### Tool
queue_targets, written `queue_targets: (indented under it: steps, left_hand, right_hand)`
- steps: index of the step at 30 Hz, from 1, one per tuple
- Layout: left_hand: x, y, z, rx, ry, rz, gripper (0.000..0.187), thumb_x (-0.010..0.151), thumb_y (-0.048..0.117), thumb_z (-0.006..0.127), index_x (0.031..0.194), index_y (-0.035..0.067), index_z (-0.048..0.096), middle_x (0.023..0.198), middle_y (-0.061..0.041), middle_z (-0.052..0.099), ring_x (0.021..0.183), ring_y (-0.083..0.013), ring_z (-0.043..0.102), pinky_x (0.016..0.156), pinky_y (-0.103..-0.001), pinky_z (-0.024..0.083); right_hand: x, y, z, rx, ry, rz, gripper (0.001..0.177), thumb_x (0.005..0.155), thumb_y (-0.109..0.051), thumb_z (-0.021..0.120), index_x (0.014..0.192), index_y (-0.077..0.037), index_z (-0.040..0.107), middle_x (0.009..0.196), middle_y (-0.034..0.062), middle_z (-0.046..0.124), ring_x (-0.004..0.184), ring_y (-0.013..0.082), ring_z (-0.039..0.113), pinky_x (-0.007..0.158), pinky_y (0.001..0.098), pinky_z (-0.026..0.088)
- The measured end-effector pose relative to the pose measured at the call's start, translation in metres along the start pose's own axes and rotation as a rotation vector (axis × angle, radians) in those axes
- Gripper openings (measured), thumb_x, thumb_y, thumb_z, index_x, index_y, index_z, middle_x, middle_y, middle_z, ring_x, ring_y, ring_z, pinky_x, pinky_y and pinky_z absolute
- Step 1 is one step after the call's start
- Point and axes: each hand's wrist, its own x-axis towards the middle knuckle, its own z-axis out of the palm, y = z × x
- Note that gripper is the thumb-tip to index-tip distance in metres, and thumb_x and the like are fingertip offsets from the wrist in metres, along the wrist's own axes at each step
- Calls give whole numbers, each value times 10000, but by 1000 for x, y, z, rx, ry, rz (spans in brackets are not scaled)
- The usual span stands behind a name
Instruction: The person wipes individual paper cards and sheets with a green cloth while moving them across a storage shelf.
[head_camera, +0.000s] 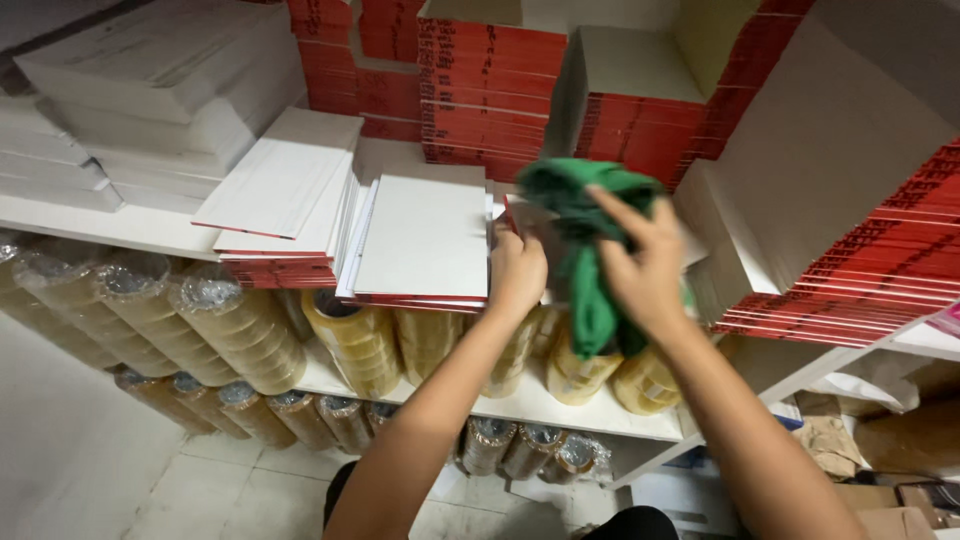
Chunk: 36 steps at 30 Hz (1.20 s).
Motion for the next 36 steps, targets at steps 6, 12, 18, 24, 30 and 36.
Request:
queue_targets:
  steps: [6,12,18,24,30,36]
  left_hand:
    - [4,-15,3,-52,46,97,494,1084,309,363,1397,-74,376,1210,-430,625,1167,-551,618,995,-630,489]
    - [-3,-18,5,35,-15,49,444,1034,171,343,1455,31,311,1227,-380,640,1174,-514,632,1010,-571,526]
    - [-2,-21,9,23,-1,66,435,1036,168,336,1446,26,307,1192,-404,640,1153,-528,639,988,-581,538]
    - [4,-26,10,0,16,56,496,1074,320,334,1415,-38,357,1202,-434,619,1138,-563,630,994,-623,500]
    - [-17,-7,-2,-24,18,92,526,1065,314,360,1458,-34,325,1252,-429,603,1182,-565,604,993,-619,507]
    - [-22,2,-7,-66,3,74,585,1061,391,357,1459,-37,318,1304,-425,574,1245,-544,573,1058,-604,463]
  right_hand:
    - [32,28,60,-237,-248,240,461,846,-182,704,1276,-344,750,1130,177,648,1101,435,665,962,538,530]
    - [58,81,26,-866,-353,427,450,793,-353,800,1242,-331,783,981,122,665,953,367,742,766,525,630]
    - [37,84,30,-650,-337,445,368,867,-324,738,1224,-251,788,1035,229,637,1021,482,692,849,613,577]
    - [16,9,46,-339,-366,323,475,894,-177,647,1351,-290,707,1088,295,600,1076,546,629,921,609,549]
    - [43,76,14,-864,-376,418,437,889,-330,737,1326,-348,741,1024,130,623,1023,387,711,849,525,611]
    - [25,84,5,-842,-336,409,401,913,-297,677,1306,-302,758,1021,167,607,1014,407,689,853,521,602]
